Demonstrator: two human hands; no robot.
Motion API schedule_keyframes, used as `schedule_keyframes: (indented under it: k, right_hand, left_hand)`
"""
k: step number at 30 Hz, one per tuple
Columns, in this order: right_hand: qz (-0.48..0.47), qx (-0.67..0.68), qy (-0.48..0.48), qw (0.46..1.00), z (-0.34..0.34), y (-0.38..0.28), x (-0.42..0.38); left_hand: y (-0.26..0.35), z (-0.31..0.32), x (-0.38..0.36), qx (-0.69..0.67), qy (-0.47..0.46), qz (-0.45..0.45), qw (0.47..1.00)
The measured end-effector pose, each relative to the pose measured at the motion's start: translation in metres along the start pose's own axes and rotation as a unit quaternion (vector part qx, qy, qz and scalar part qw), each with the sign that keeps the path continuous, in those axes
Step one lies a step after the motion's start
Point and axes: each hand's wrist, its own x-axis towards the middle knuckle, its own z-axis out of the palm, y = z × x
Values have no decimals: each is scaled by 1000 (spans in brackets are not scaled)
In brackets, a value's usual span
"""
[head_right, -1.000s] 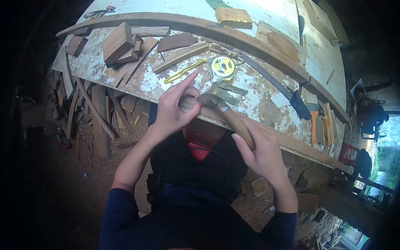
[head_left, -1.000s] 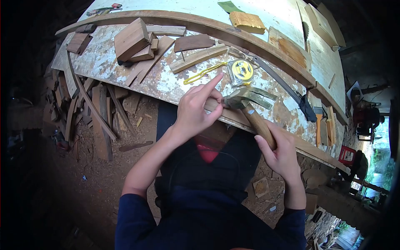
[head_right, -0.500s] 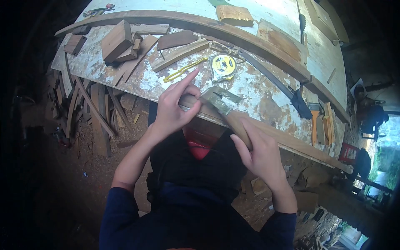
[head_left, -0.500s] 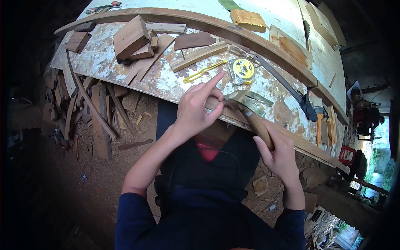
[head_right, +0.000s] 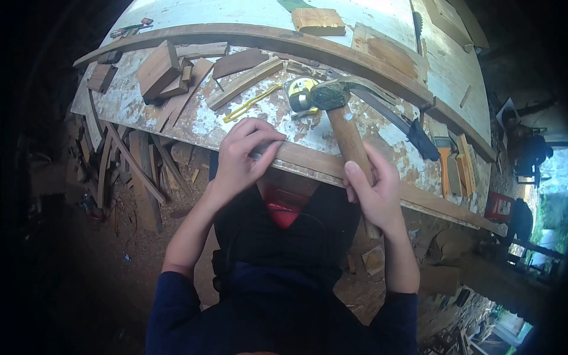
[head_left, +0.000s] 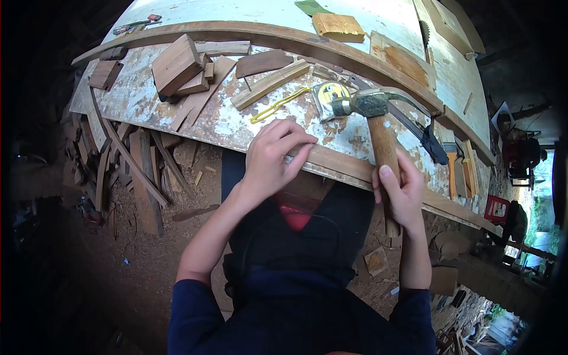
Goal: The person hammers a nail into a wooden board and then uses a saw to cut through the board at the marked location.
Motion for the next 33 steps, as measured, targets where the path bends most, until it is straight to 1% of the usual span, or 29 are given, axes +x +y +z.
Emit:
schedule_keyframes:
  k: [1,3,5,6,9,15,16,19,22,25,28,31,33]
  right_hand:
    - [39,99,-9,994,0,7,8]
    - [33,127,7,991,6,18,18]
    - [49,145,14,988,6,21,22]
    - [33,145,24,989,7,22,22]
    - [46,164,22,985,5,25,20]
    - [37,148,-5,988,4,26,19]
    - [39,152,3,988,5,26,19]
    - [42,162,21,986,7,24,20]
    - [42,164,23,985,7,22,22]
    - [43,160,20,986,7,21,22]
    - [44,160,18,986,7,25,23]
    - [45,166,21,985,6,23,24]
    - [47,170,18,984,6,23,24]
  left_hand:
    - [2,-1,1,-8,-4,-8,1000]
    - [6,-4,3,-20,-16,-24,999]
    - [2,-3,5,-17,-15,-4,1000]
    - [1,-2,5,-17,-14,4,1000]
    - [3,-1,6,-27,-17,14,999]
    - [12,0,5,-24,-22,-50,998]
    - [14,0,5,-22,-20,-60,998]
    - [7,-1,4,-22,-11,-4,1000]
    - [1,-3,3,-10,-23,31,999]
    - [8,3,0,11,0,-31,999]
    - [12,3,2,10,-3,-56,998]
    - [4,-1,3,1,-3,41,999]
    - [3,3,0,14,14,32,999]
